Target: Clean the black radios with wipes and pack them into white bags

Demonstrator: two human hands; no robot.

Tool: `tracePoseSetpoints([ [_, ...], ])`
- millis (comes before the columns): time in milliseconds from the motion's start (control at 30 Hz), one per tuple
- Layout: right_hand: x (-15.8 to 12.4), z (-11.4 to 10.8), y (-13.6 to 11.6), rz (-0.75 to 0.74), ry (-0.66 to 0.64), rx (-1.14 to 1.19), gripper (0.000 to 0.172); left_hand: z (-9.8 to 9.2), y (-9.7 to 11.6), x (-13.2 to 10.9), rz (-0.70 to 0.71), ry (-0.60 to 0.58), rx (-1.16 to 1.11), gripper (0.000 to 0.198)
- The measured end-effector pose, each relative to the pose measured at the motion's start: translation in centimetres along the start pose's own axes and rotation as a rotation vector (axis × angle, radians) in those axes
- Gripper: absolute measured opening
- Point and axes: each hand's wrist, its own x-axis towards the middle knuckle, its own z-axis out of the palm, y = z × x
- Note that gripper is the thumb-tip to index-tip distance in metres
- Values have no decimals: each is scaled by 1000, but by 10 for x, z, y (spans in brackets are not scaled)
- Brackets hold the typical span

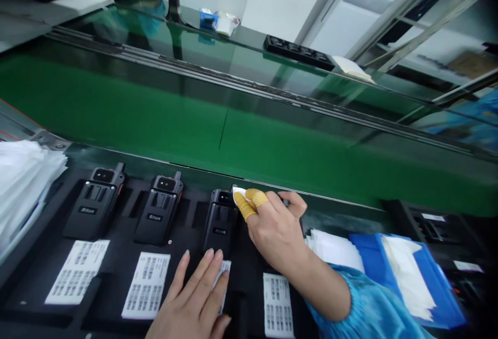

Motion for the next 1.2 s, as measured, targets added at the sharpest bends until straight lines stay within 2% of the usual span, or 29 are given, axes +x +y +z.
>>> tracePoseSetpoints([
  [133, -2, 0, -2, -20, -28, 9, 30, 1, -1, 0, 3, 13, -10, 35],
  [233, -12, -6, 3, 33, -56, 33, 33, 1, -2, 1, 4, 8, -15, 34],
  [367, -31, -19, 18, 129, -79, 11, 29, 0, -2, 2, 14, 0, -16, 33],
  [533, -53, -34, 47, 144, -131, -62, 21, -3, -3, 3, 10, 11, 8, 33],
  [700, -70, -40, 67, 231, -119, -165, 19, -10, -11, 7, 176, -111, 99, 34],
  [900, -80, -43, 65, 428, -137, -176, 23, -7, -19, 12, 209, -81, 95, 37],
  [1200, -84, -39, 62, 426, -105, -81, 23, -3, -21, 11, 236, -82, 81, 36],
])
